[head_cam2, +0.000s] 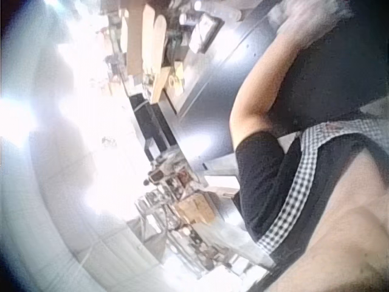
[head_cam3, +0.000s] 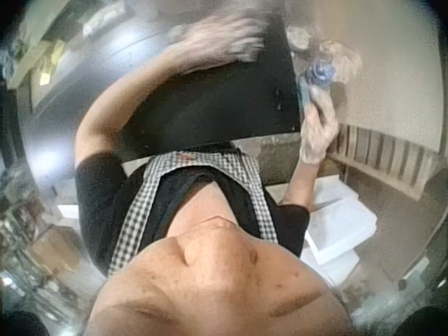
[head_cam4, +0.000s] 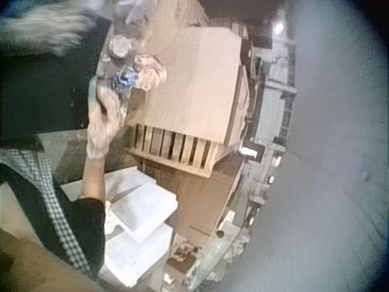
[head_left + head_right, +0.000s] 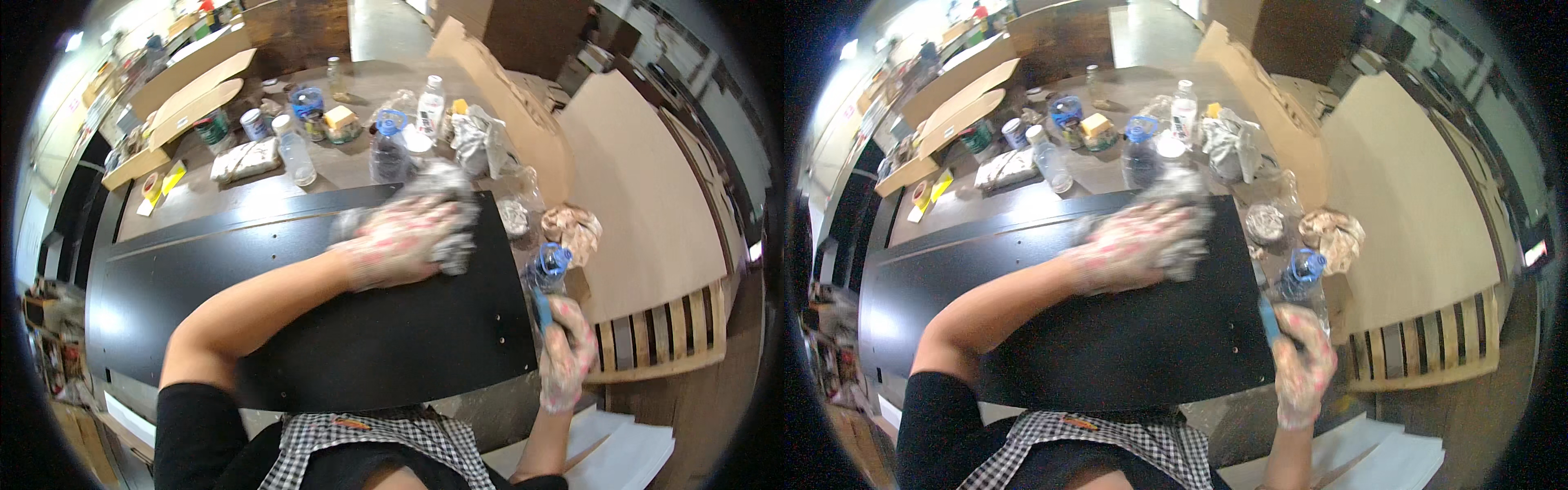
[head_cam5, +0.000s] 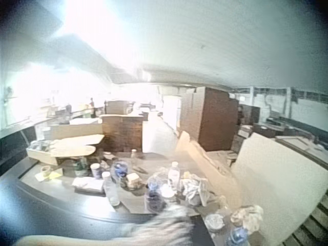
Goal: The person wipes and scrubs a black curved furniture panel using a cloth and a small blue scrubbing block. They flip the panel to clean both sides, repeatedly wipe the surface, and stack the cleaned panel with others. The person also pours liquid from a bottle into a container.
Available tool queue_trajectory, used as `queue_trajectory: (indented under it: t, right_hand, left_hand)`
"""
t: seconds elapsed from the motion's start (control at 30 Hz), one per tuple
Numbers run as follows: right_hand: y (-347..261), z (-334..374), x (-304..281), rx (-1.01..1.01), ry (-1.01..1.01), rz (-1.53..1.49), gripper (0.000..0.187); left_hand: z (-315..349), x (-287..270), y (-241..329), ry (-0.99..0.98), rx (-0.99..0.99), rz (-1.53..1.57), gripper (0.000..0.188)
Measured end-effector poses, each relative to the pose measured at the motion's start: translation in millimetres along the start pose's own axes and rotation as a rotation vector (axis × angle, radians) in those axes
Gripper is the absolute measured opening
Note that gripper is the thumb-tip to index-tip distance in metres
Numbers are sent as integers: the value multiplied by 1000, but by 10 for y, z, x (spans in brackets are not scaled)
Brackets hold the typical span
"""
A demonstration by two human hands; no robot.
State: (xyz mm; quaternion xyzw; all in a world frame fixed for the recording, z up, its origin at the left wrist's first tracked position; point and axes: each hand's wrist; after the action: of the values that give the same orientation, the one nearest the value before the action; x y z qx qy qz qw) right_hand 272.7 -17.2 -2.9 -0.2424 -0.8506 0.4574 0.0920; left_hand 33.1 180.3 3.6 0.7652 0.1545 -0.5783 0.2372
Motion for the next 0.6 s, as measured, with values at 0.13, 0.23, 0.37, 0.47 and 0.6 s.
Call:
queue_trajectory:
  t: [0.13,0.23,0.37,0.47,0.6]
  right_hand:
    - [-100,299,-68,-59,85,-15,35]
    - [-133,445,65,8,104,-158,38]
    - [-149,553,415,52,52,-270,38]
    - [-229,593,772,-95,8,-58,30]
    - [-425,666,1368,74,-48,-313,38]
  left_hand:
    - [-797,318,277,140,136,141,65]
    - [-507,299,168,184,116,94,67]
    - [657,-75,-365,147,-45,19,73]
    - [1828,-551,-783,186,-310,-23,71]
    - [3520,-1055,-1318,105,-820,-163,70]
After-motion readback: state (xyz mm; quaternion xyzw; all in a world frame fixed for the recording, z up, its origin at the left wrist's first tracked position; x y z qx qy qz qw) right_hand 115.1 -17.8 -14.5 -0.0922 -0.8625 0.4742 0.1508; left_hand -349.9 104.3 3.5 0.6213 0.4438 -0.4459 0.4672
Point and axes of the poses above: each hand's wrist, its own z-axis away from the middle knuckle, its own x-axis out of the palm, y = z × x, and after that the axes turned 9 degrees about y, right-handed
